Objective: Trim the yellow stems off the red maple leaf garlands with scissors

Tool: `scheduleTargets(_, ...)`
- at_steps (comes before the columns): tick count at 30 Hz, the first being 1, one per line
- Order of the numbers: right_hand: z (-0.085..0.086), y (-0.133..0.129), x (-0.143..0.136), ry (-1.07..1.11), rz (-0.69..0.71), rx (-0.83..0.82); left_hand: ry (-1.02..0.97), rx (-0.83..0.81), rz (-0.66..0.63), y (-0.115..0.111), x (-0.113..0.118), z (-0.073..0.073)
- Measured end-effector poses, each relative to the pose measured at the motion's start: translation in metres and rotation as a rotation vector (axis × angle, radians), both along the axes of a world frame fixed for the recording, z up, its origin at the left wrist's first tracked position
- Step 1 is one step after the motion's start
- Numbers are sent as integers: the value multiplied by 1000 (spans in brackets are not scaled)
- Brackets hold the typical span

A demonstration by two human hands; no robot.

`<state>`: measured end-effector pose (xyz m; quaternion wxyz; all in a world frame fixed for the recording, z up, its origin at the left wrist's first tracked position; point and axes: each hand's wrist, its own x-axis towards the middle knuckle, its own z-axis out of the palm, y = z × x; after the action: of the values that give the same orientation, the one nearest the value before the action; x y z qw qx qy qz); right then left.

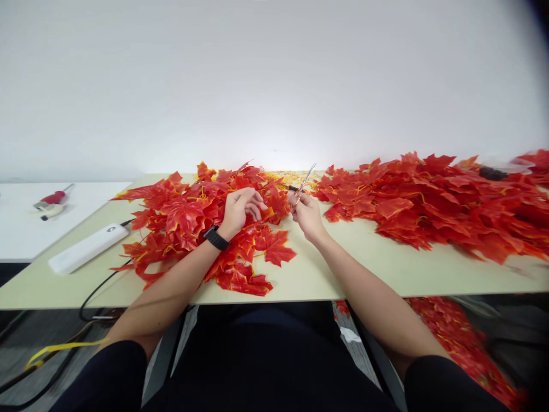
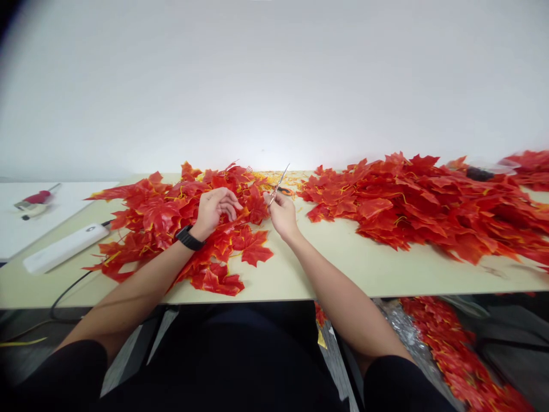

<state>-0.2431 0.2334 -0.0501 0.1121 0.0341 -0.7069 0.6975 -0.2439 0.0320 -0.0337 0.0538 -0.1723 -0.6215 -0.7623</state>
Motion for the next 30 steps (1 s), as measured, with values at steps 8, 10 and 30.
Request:
scheduleTargets(8, -1, -4, 4, 45, 3, 40, 334, -231, 232, -30, 29, 66)
scheduleTargets(10, -1, -5, 5, 45, 7, 45, 357, -439, 175, -50, 46, 82)
scheduleTargets(30, 3, -7, 9, 19, 1, 65, 602, -1584, 79, -73, 46, 19)
